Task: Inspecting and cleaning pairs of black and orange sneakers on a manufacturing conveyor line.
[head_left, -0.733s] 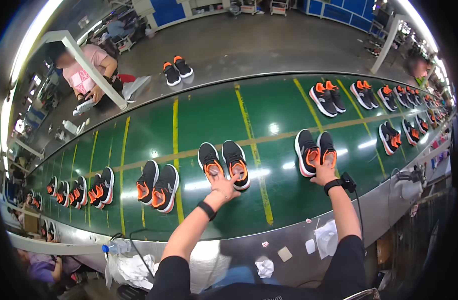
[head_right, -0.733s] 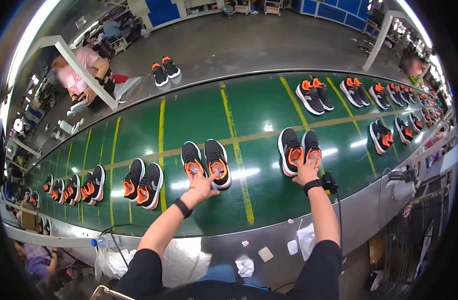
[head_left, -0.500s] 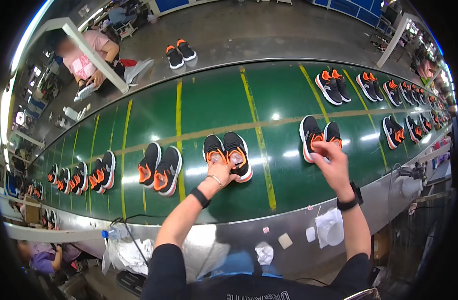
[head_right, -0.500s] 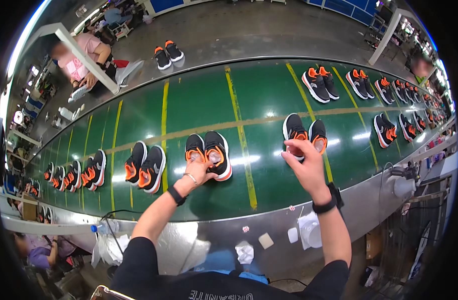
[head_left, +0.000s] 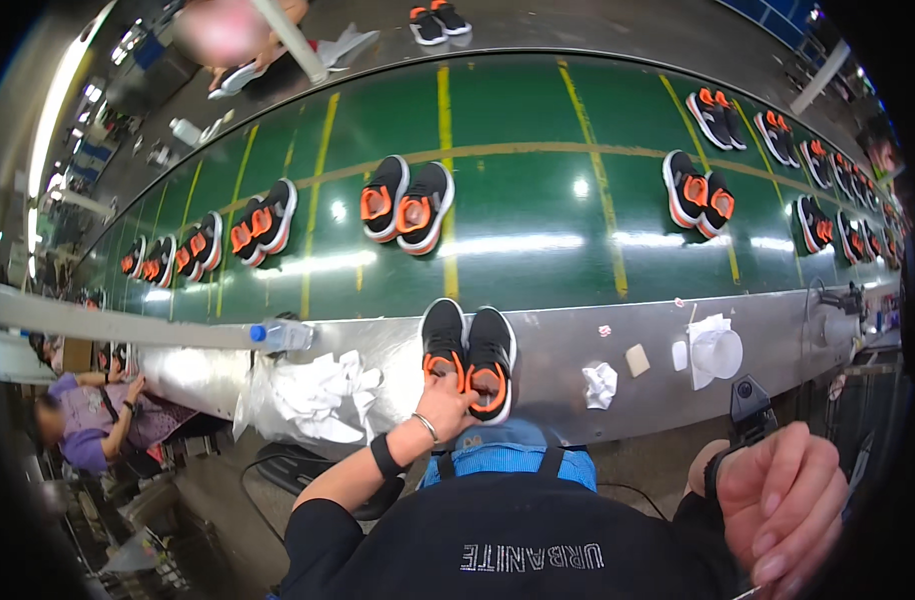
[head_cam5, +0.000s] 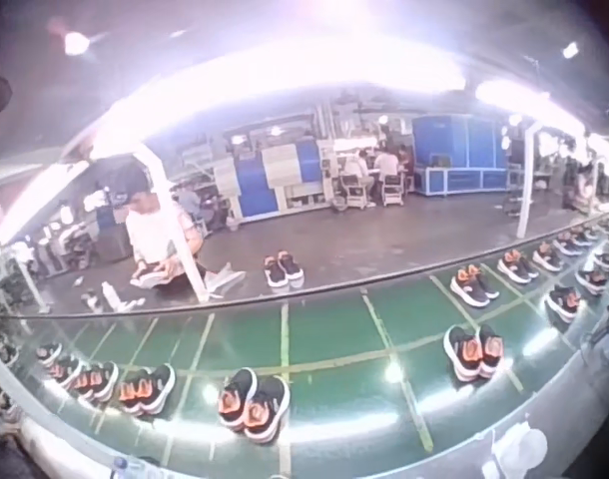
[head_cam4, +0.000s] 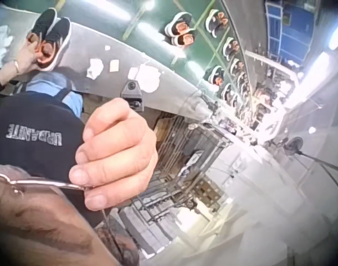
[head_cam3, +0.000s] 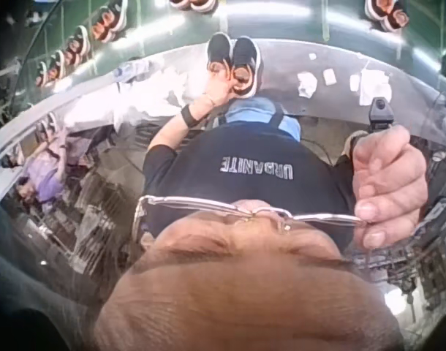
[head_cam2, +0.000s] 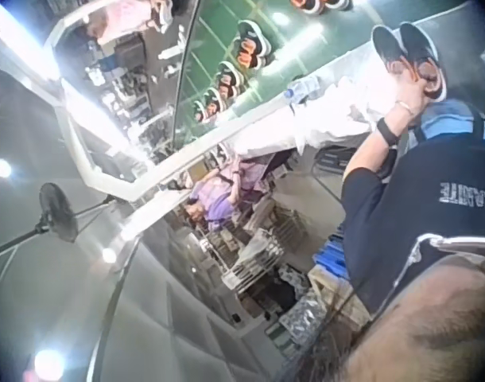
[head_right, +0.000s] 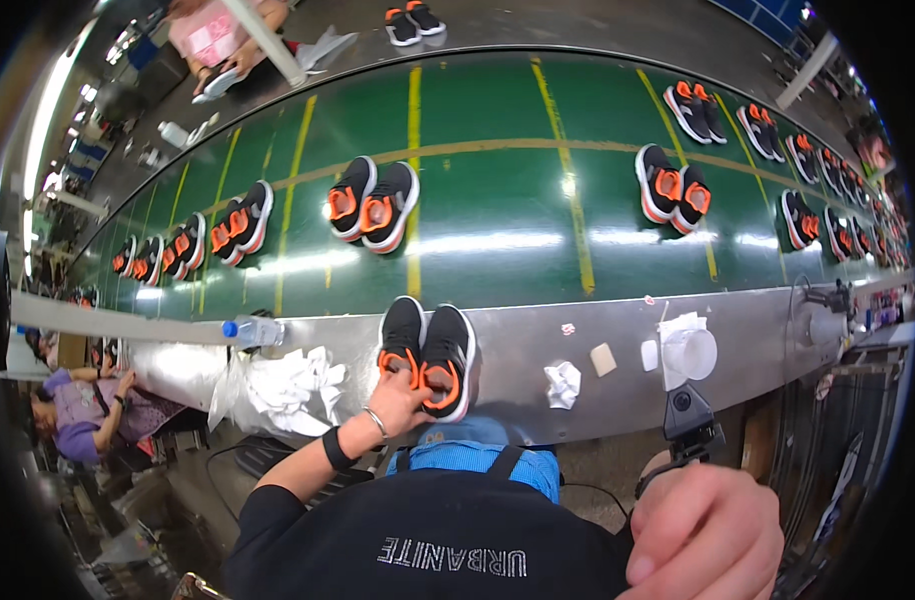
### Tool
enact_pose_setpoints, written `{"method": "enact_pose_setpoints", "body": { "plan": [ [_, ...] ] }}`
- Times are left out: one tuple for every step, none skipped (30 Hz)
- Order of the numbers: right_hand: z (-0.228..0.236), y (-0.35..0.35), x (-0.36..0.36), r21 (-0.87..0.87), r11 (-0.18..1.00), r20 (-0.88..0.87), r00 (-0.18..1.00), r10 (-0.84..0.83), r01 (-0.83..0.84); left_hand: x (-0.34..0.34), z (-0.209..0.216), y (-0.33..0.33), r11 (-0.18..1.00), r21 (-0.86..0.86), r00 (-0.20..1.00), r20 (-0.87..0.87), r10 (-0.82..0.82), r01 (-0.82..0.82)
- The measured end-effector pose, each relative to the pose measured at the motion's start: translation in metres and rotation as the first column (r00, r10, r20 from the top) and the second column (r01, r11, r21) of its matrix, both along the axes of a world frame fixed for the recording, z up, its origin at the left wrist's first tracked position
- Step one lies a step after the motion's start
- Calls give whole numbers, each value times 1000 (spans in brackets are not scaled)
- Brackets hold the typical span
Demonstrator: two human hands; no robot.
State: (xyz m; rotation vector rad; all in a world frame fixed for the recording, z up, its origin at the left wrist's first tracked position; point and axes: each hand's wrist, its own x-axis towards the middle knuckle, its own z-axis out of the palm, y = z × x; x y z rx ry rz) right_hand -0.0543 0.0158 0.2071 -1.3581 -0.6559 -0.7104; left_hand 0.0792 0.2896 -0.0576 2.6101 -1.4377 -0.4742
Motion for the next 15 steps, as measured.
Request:
{"method": "enact_pose_setpoints", "body": {
  "plan": [
    [1,10,-2,-5,1000,3,1000,8,-8,-9,-3,8,1000,29,1000,-23,11,-10],
    [3,20,-3,-10,1000,-9,1000,17,-17,-20,-7,17,999,48,999,-31,22,-21],
    [4,28,-2,-12,999,-3,1000,31,-31,-28,-12,24,997,68,999,-38,33,-31],
    [5,34,-1,-78,991,-5,994,113,-113,-34,-15,31,993,115,995,-91,36,-26],
    [6,39,0,-144,971,-13,981,192,-192,-40,-17,35,993,113,995,-89,46,-36],
    [4,43,1,-172,956,36,968,249,-239,-45,-20,39,995,97,997,-68,45,-38],
    [-5,44,-2,-173,955,33,967,251,-242,-51,-21,45,996,81,998,-51,38,-34],
    [-18,43,-4,-139,925,144,917,373,-354,-54,-20,48,997,73,998,-55,35,-31],
    [-29,45,-6,-118,878,256,840,478,-463,-55,-18,52,998,-23,996,-75,52,-53],
    [-36,71,-15,150,988,223,975,12,-47,-55,-17,56,990,-109,993,-95,74,-84],
    [-48,86,-1,331,944,148,987,-60,8,-55,-16,62,972,-194,987,-113,110,-130],
    [-60,78,-4,-339,790,-57,827,-559,511,-52,-14,70,923,-339,973,-196,120,-182],
    [-94,85,4,26,910,-370,850,-375,413,-50,-12,74,924,-342,974,-201,106,-171],
    [-133,91,10,133,864,-681,679,-276,485,-47,-10,77,829,-473,952,-210,223,-298],
    [-175,93,17,0,884,-817,510,-270,468,-44,-8,80,699,-586,911,-236,337,-410]
  ]
}}
